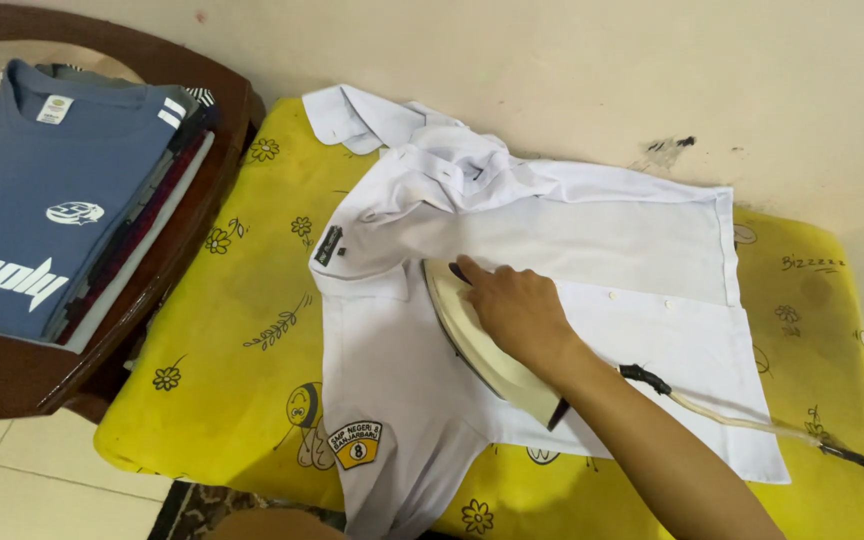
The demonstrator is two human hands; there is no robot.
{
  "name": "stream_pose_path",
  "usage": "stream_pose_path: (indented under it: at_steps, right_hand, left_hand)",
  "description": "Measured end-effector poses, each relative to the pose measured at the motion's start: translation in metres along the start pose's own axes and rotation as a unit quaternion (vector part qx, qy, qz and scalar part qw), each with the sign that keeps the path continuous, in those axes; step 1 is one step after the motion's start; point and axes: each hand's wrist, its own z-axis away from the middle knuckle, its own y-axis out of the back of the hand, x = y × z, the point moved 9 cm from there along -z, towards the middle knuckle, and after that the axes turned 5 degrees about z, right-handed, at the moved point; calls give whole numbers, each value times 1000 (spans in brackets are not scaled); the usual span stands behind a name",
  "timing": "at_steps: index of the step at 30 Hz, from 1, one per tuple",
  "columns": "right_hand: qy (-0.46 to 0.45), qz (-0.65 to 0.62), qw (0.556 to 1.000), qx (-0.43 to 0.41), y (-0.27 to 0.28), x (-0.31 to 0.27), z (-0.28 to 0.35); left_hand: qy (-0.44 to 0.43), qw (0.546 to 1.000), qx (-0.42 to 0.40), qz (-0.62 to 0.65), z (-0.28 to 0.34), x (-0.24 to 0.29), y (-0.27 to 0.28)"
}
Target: The person irons a white shirt on a yellow ironing board. They smooth the collar, sleeves, and body of the shirt with an iron, then fold the shirt neatly on the board.
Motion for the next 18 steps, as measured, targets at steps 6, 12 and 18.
stream_pose_path:
  at_steps: [6,12,18]
  right_hand:
    - [28,-55,996,-70,14,2,13]
    - [-12,-120,990,-79,35,3,42]
    - [-10,-71,996,-46,24,-7,11]
  left_hand:
    - [83,987,-12,-135,-68,-173,18]
    - [293,882,-34,-367,-71,-399,-2]
    - [331,862,-31,-383,-65,-442,-9]
